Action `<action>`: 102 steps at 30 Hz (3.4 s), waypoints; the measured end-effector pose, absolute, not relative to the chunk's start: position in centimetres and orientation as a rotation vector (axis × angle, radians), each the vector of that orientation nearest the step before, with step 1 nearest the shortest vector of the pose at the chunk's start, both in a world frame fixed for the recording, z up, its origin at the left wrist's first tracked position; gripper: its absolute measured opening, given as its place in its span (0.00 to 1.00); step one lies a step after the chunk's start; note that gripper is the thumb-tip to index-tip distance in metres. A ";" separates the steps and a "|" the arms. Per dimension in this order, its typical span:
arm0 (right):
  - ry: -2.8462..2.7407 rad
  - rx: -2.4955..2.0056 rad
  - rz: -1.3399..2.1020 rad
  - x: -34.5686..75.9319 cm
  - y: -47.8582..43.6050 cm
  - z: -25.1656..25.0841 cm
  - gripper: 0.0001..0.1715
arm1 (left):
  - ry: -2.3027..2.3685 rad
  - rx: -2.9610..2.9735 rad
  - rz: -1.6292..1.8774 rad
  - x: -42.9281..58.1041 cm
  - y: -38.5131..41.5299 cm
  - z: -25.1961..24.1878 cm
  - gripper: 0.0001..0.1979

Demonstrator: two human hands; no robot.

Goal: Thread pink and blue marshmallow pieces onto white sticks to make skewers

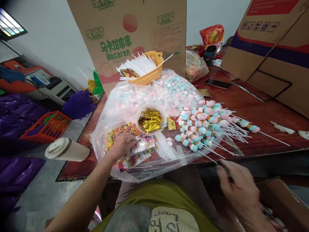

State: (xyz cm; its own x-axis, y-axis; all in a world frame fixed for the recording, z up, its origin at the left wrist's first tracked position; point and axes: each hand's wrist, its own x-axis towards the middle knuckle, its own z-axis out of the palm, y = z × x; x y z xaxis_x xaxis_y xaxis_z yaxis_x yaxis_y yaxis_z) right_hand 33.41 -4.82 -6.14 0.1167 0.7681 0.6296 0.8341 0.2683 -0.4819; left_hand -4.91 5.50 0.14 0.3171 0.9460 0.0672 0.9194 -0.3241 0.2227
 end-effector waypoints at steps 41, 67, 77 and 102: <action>-1.975 -0.987 0.754 20.8 -0.3 -0.4 0.08 | 1.085 1.518 0.612 2.0 0.7 1.3 0.12; -2.248 -2.136 0.057 30.6 1.8 -3.2 0.15 | 1.182 2.395 1.168 -1.2 0.8 0.7 0.06; -2.192 -1.054 0.253 30.3 -0.2 0.7 0.18 | 1.173 2.430 1.157 -1.1 1.1 1.7 0.05; -2.228 -0.990 0.314 32.1 0.0 1.0 0.22 | 1.057 2.493 1.064 -1.3 1.8 2.7 0.06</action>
